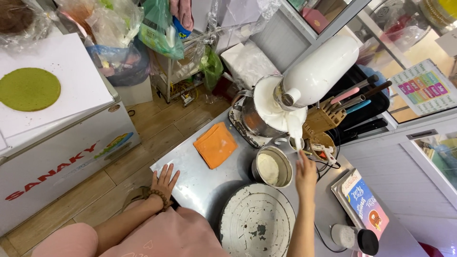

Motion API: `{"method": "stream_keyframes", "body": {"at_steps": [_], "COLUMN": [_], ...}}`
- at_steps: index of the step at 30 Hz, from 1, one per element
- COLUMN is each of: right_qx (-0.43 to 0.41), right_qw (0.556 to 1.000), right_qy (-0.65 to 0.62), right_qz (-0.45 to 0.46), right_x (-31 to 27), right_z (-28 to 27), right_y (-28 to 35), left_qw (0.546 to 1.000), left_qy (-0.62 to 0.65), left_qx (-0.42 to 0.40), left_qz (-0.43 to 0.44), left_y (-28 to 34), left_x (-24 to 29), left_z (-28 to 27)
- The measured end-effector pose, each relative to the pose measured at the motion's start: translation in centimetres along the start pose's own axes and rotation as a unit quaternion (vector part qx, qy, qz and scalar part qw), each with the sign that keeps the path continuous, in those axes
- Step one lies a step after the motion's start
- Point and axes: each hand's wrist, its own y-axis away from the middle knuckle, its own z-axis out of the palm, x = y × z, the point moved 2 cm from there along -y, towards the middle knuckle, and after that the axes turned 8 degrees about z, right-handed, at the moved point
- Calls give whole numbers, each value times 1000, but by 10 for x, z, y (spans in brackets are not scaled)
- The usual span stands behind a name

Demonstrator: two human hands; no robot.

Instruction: Scraping batter from a mixer bowl and stirring it in a smaller bowl.

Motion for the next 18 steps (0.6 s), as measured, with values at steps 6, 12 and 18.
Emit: {"method": "stream_keyframes", "body": {"at_steps": [6, 12, 18], "right_qx": [36, 141, 248], "right_qw": [996, 965, 915], "right_qy": [-60, -201, -224], "right_qz": [-60, 93, 228], "right_x": [46, 94, 136], "right_z": [31, 27, 71], "right_y": [36, 86, 112], "left_qw": [1000, 1000, 999], "left_qy": [14, -8, -15], "left_qx": [-1, -16, -49], "left_qz": [9, 0, -13], "left_y": [-6, 12, 9], "left_x": [-1, 4, 5], "left_z": [7, -19, -14]}}
